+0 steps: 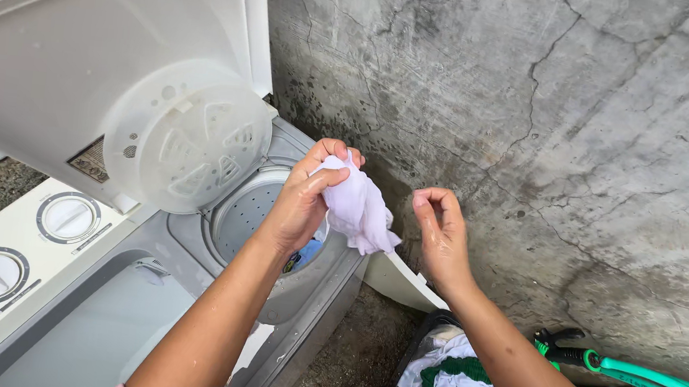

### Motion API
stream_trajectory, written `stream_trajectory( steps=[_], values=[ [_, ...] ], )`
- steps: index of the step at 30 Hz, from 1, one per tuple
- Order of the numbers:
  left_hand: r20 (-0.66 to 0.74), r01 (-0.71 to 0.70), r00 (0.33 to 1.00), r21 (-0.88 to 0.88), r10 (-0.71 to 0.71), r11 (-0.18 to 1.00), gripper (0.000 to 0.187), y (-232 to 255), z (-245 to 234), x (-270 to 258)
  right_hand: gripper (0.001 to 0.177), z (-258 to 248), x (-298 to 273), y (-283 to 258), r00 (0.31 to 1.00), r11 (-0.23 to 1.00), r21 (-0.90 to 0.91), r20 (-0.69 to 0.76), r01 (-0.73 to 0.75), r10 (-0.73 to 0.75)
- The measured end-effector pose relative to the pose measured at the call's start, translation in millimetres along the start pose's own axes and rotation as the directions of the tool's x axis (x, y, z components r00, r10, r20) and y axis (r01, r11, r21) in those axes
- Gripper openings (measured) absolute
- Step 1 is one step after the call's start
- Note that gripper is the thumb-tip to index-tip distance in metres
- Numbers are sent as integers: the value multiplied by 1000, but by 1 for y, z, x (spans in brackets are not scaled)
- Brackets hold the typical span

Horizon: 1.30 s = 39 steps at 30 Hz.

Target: The person washes laundry by rinsing and scrubbing garments in a tub of water by hand and with a brush, then places the items into a washing machine spin dryer.

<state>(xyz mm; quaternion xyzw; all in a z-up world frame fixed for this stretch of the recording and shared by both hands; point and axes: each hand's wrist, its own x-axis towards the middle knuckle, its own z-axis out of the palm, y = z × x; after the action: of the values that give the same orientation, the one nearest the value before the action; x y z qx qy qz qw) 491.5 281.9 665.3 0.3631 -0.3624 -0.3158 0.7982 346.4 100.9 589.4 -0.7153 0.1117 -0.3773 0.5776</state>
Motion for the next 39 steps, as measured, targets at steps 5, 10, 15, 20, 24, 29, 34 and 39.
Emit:
stream_trajectory(
  steps=[5, 10, 15, 20, 24, 29, 34, 39],
  values=[
    [47, -94, 995, 19, 93, 995, 32, 54, -40, -6, 16, 108, 50, -39, 910, 984, 177, 411, -23, -52],
    [-162, 29, 982, 621, 92, 784, 53, 70, -116, -29, 21, 144, 96, -43, 819, 941, 198, 561, -275, 121],
    [-449, 448, 882, 705, -142, 550, 57, 2, -182, -54, 15, 159, 94, -8, 673, 667, 336, 657, -665, 340],
    [-403, 389, 844, 8, -353, 921, 51, -16, -185, -62, 23, 188, 100, 38, 648, 887, -194, 620, -420, 442],
    [-546, 200, 801, -141, -244, 970, 26, -22, -186, -59, 31, 181, 120, 48, 598, 861, -173, 654, -478, 463],
    [-708, 146, 677, -140, -202, 979, 24, -22, -203, -60, 20, 184, 127, 57, 525, 634, 104, 670, -766, 525],
    [-845, 122, 516, -91, -141, 988, 30, -5, -217, -92, 15, 156, 153, 84, 660, 542, 380, 489, -750, 570],
    [-884, 220, 456, 222, 101, 950, 18, 8, -225, -106, 9, 139, 179, 116, 746, 634, 394, 393, -665, 538]
  ],
)
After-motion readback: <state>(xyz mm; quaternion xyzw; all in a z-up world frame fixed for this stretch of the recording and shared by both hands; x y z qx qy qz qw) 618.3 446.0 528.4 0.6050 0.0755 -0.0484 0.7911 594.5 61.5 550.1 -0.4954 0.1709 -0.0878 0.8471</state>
